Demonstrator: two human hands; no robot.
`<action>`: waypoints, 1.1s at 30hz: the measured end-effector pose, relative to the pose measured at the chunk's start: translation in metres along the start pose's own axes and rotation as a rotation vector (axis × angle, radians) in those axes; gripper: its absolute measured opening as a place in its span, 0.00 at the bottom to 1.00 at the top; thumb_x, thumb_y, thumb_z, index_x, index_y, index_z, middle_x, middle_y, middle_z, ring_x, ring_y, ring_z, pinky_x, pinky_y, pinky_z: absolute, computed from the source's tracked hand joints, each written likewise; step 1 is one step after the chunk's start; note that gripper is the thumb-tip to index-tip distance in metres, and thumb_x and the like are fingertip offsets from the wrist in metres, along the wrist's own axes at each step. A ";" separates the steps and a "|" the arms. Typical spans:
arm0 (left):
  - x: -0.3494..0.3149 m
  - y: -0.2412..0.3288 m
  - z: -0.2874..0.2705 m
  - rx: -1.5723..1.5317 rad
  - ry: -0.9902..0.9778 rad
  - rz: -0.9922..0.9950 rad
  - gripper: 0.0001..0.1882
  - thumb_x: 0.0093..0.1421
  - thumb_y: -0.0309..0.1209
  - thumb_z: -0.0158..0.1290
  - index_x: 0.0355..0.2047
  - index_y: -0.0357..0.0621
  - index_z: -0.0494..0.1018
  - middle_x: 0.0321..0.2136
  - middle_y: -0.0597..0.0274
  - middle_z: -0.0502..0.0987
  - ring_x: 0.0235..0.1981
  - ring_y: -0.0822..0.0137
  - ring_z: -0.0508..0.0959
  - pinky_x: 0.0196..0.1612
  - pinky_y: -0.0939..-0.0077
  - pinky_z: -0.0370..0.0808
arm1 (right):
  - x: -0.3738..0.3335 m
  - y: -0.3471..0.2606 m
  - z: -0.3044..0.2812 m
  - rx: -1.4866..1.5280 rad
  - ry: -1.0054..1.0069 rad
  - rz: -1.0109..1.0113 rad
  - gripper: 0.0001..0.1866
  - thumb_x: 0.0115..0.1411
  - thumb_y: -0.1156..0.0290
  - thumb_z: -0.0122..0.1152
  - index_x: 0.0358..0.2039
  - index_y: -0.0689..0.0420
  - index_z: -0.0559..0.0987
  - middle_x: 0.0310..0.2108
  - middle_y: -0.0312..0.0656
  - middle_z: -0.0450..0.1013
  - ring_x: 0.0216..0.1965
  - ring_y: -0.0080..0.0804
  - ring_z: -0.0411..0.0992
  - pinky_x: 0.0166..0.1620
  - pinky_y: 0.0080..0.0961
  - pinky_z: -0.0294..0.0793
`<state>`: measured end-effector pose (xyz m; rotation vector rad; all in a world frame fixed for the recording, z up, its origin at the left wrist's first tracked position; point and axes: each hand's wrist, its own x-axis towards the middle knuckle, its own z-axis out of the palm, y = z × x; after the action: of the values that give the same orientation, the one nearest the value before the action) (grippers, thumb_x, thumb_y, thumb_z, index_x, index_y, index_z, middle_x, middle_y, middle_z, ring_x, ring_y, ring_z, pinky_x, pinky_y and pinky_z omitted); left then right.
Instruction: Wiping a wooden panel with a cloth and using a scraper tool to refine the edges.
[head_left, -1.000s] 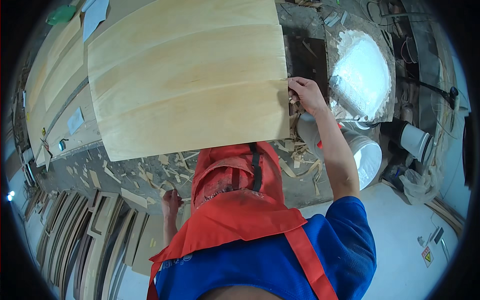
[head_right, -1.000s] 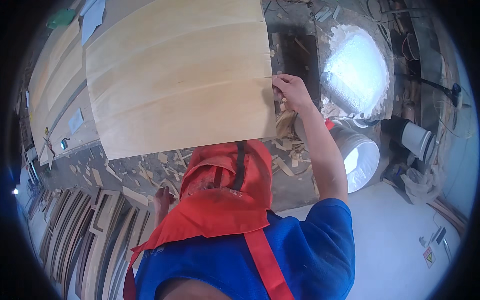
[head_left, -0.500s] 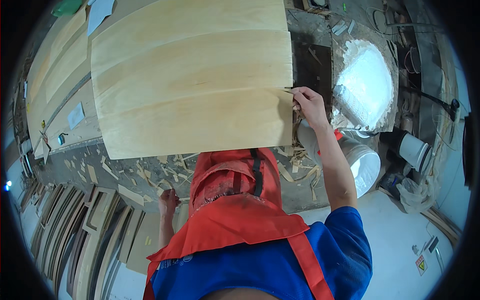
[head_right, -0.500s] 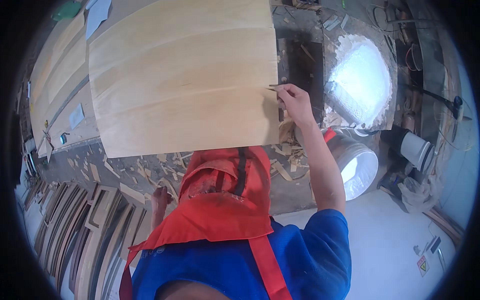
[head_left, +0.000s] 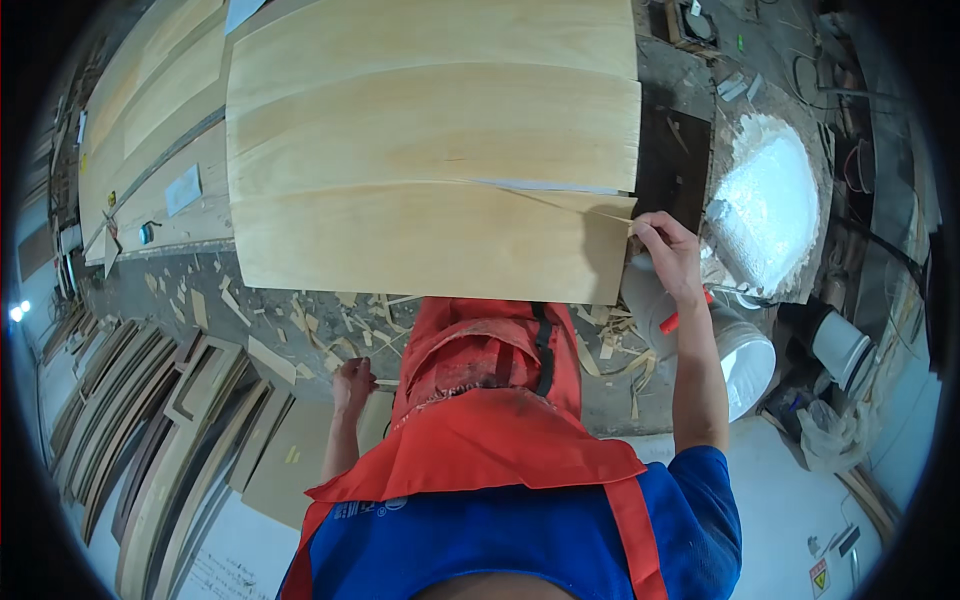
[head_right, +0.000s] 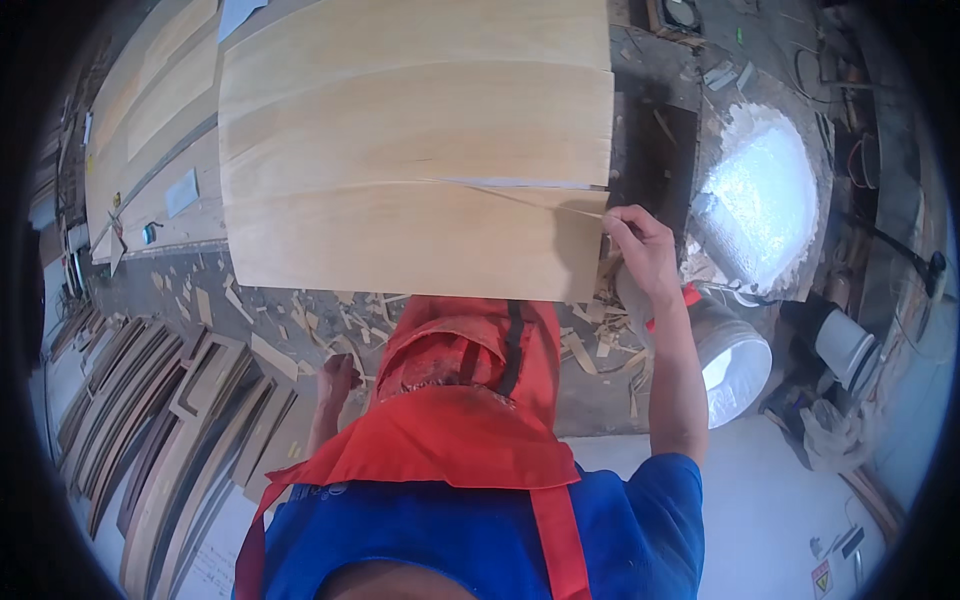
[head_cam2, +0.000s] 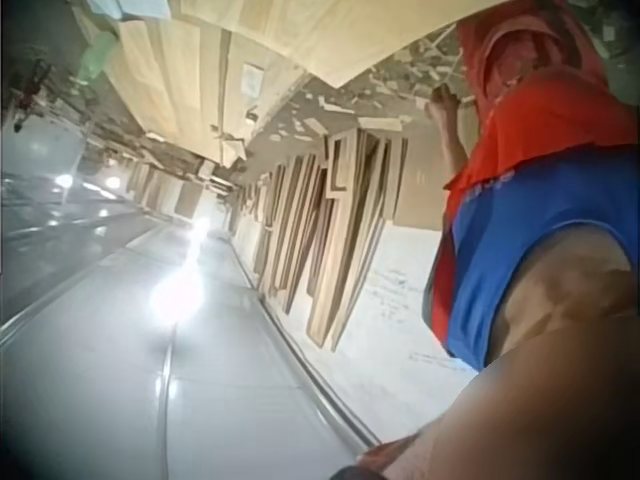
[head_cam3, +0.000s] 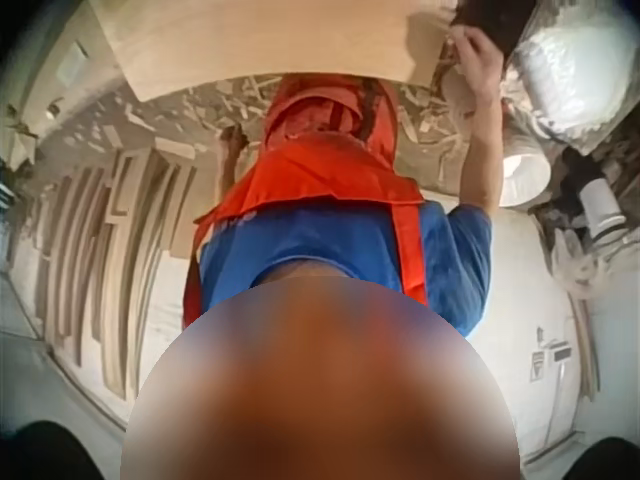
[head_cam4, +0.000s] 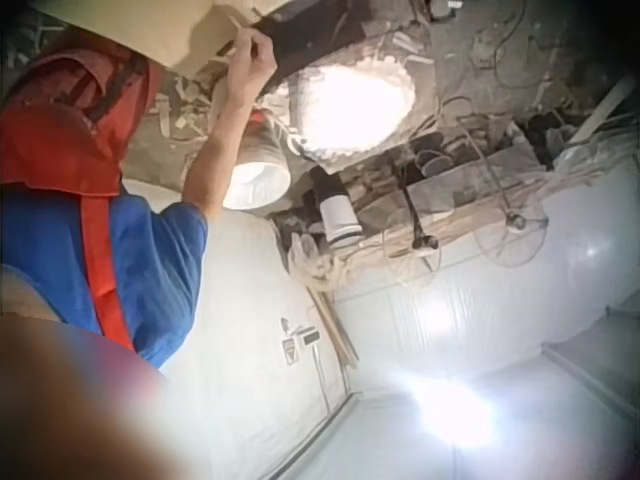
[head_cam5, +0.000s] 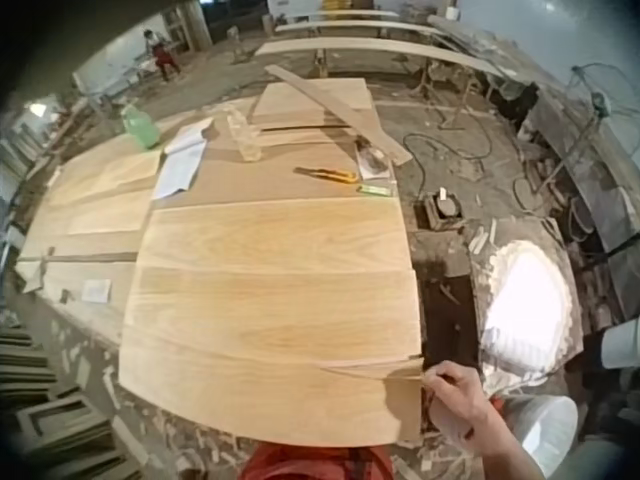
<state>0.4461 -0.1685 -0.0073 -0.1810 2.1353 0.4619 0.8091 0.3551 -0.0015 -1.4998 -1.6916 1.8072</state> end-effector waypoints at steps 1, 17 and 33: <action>0.000 0.000 0.000 -0.008 -0.009 0.011 0.23 0.72 0.43 0.55 0.51 0.31 0.78 0.28 0.53 0.83 0.25 0.66 0.83 0.29 0.71 0.80 | -0.002 -0.001 0.000 -0.016 -0.001 -0.012 0.05 0.72 0.74 0.62 0.43 0.60 0.84 0.36 0.30 0.78 0.39 0.15 0.74 0.46 0.16 0.74; 0.000 0.008 -0.004 0.005 0.053 0.079 0.23 0.72 0.43 0.55 0.51 0.30 0.79 0.27 0.54 0.83 0.25 0.67 0.83 0.31 0.71 0.80 | -0.043 -0.024 -0.002 -0.124 -0.012 -0.160 0.02 0.70 0.79 0.61 0.39 0.62 0.81 0.36 0.32 0.74 0.40 0.19 0.70 0.46 0.17 0.68; 0.059 0.152 -0.103 0.414 0.665 0.873 0.19 0.66 0.31 0.60 0.56 0.38 0.75 0.51 0.44 0.77 0.54 0.44 0.76 0.55 0.53 0.75 | -0.098 -0.061 -0.014 -0.159 0.032 -0.266 0.03 0.69 0.83 0.58 0.40 0.63 0.79 0.42 0.37 0.75 0.43 0.23 0.70 0.50 0.20 0.68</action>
<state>0.2875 -0.0664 0.0362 0.9958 2.8450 0.4638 0.8358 0.3077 0.1013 -1.2794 -1.9522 1.5374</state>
